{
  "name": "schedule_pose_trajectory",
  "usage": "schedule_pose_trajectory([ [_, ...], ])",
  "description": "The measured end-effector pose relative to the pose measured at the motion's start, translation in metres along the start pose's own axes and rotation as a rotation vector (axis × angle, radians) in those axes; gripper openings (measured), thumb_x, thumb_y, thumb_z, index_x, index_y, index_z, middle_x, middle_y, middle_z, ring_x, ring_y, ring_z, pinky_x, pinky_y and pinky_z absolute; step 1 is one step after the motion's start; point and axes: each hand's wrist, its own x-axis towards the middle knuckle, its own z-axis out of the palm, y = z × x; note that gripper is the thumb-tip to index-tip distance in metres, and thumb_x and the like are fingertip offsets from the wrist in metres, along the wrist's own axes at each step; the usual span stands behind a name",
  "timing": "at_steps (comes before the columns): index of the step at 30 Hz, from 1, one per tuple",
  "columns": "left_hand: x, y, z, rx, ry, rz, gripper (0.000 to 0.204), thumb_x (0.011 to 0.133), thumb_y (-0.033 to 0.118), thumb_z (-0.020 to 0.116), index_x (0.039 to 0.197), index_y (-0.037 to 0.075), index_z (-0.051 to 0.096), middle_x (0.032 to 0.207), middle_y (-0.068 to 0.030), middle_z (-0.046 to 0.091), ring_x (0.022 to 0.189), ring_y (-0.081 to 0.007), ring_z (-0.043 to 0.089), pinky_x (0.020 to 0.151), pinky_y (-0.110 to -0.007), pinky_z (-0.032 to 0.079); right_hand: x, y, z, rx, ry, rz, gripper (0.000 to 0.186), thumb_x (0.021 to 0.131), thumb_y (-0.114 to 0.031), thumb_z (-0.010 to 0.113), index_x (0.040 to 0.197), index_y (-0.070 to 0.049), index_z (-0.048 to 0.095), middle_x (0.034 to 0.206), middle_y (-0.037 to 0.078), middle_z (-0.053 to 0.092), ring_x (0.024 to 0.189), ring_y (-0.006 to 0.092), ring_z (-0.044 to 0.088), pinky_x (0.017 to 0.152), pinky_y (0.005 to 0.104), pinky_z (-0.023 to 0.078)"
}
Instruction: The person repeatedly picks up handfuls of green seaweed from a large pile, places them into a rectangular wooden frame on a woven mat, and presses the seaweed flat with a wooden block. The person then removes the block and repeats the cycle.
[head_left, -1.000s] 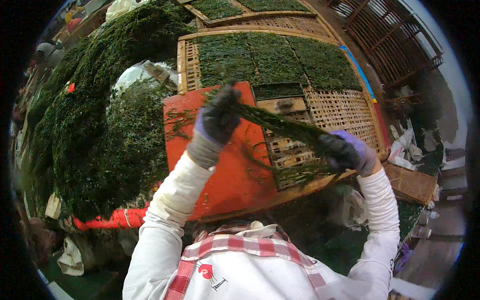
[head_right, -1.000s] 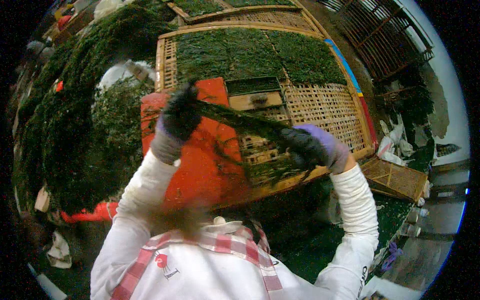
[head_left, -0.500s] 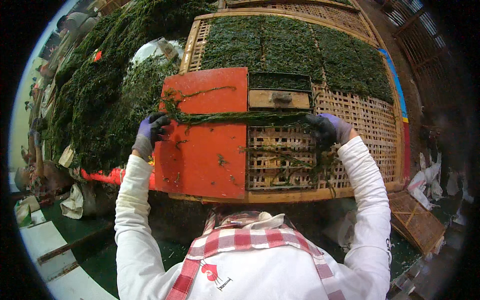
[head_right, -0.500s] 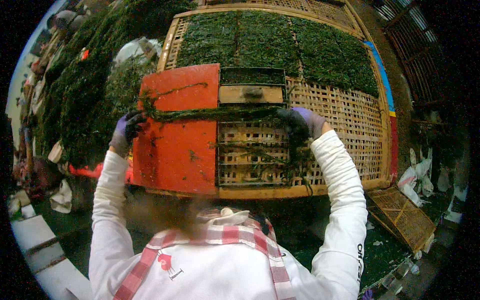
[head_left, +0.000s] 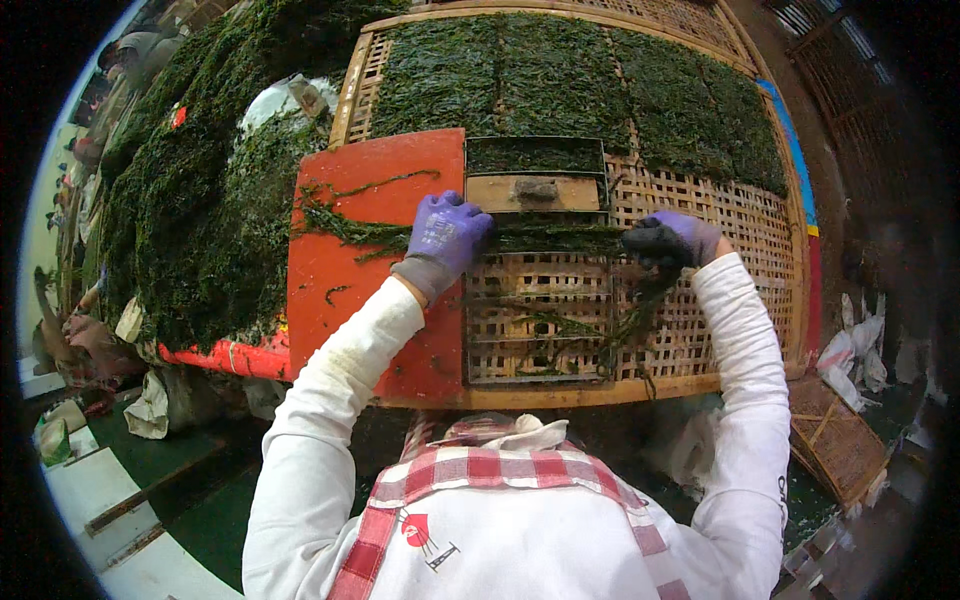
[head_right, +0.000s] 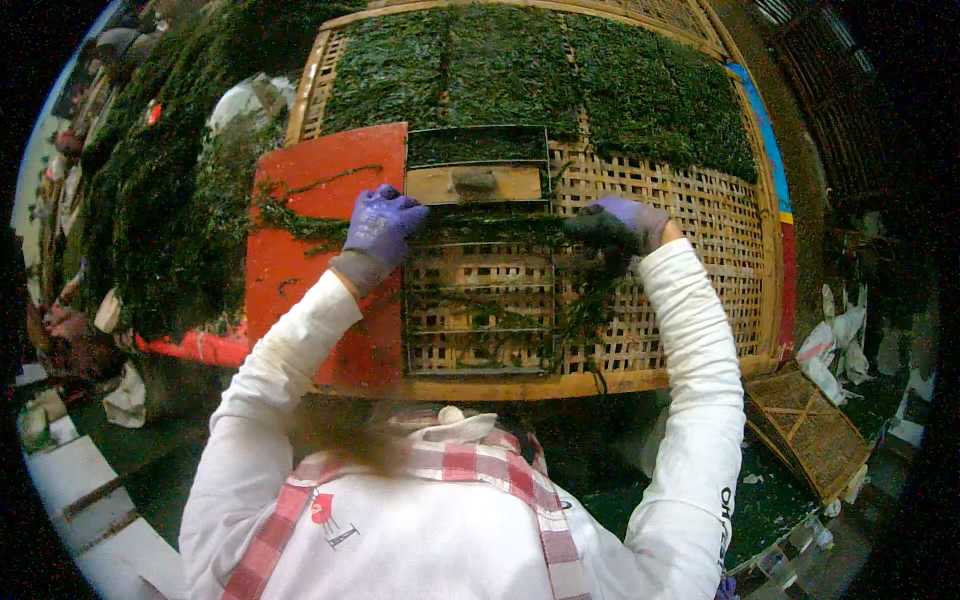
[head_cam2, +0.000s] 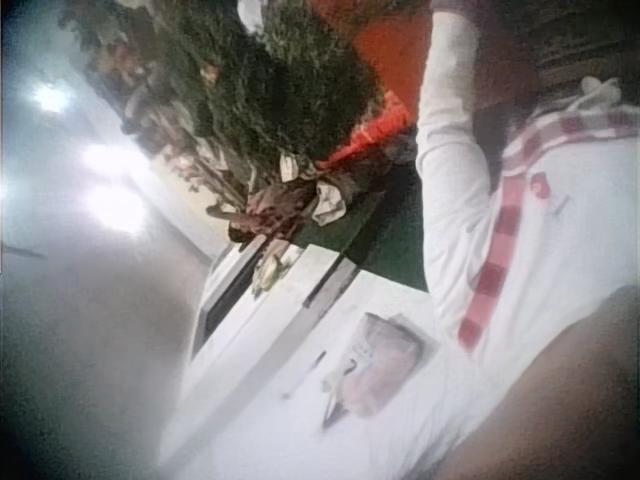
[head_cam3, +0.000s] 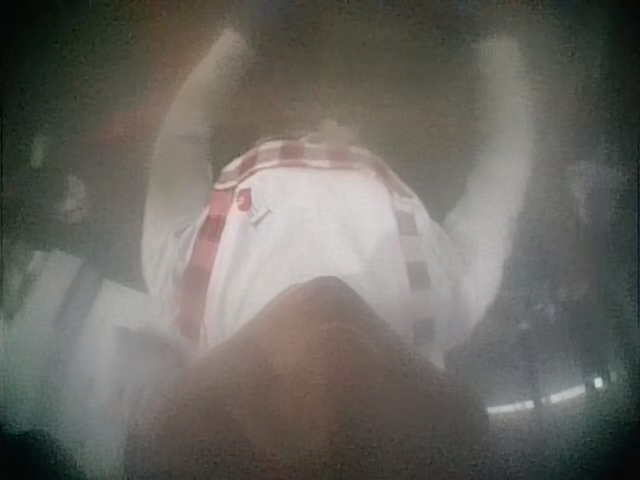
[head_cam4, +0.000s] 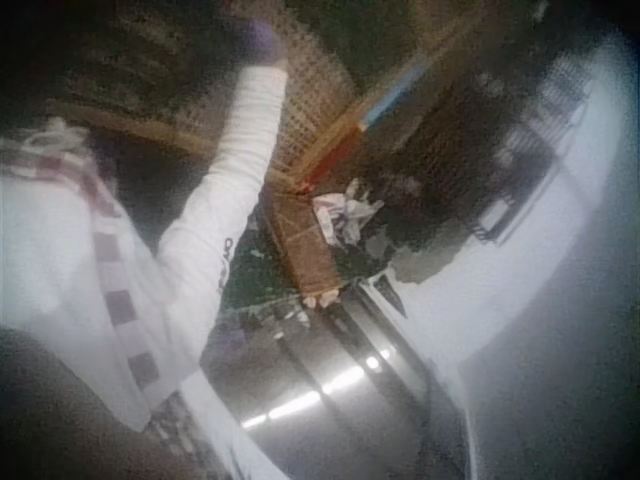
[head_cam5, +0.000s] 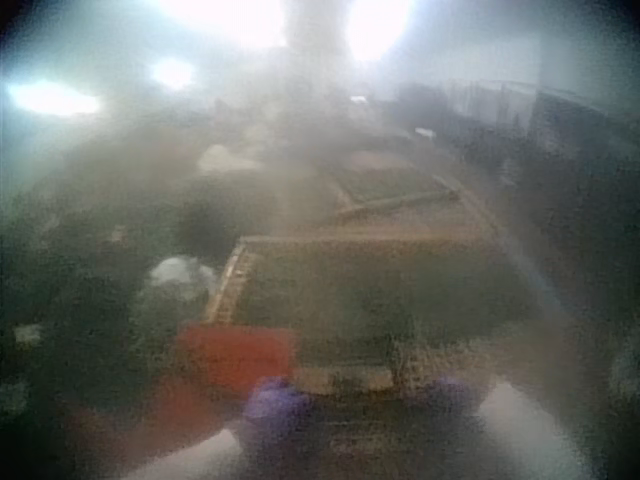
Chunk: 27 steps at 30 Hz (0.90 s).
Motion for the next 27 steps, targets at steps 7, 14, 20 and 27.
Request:
schedule_pose_trajectory([
  [7,-0.004,0.0,0.003,-0.05,0.042,-0.04,0.029,0.066,0.014,0.068,0.095,0.018,0.067,0.095,-0.0013,0.065,0.093,-0.0256,0.055,0.075,-0.042,0.042,-0.053,0.04,-0.072,-0.259,0.349,0.286,0.039,0.08,-0.033,0.068,0.102,-0.002,0.062,0.088,0.01,0.065,0.078,0.0192,0.063,0.069,0.0311,0.051],
  [14,-0.008,0.011,-0.007,0.0,0.244,-0.125,0.017,0.073,0.023,0.068,0.088,0.017,0.068,0.117,-0.0078,0.059,0.116,-0.0359,0.046,0.092,-0.048,0.033,-0.04,-0.023,0.066,-0.791,0.935,-0.529,0.047,0.071,0.006,0.054,0.115,-0.01,0.06,0.108,0.012,0.064,0.096,0.0294,0.063,0.086,0.0376,0.05],
  [20,0.001,0.003,-0.009,-0.041,0.025,-0.329,0.021,0.074,0.032,0.069,0.091,0.021,0.07,0.133,-0.0121,0.048,0.127,-0.0405,0.034,0.103,-0.052,0.026,0.022,-0.069,0.147,-1.105,0.668,-0.245,0.059,0.076,-0.004,0.054,0.133,-0.014,0.045,0.131,0.011,0.048,0.116,0.031,0.049,0.097,0.0421,0.038],
  [27,-0.037,-0.158,-0.059,0.101,0.185,-0.425,0.019,0.072,0.019,0.068,0.091,0.017,0.069,0.084,-0.006,0.069,0.081,-0.0278,0.064,0.072,-0.039,0.051,0.025,-0.09,0.146,-1.073,0.527,-0.246,0.061,0.07,-0.004,0.059,0.128,-0.015,0.048,0.133,0.014,0.046,0.117,0.0321,0.047,0.093,0.0435,0.04],
])
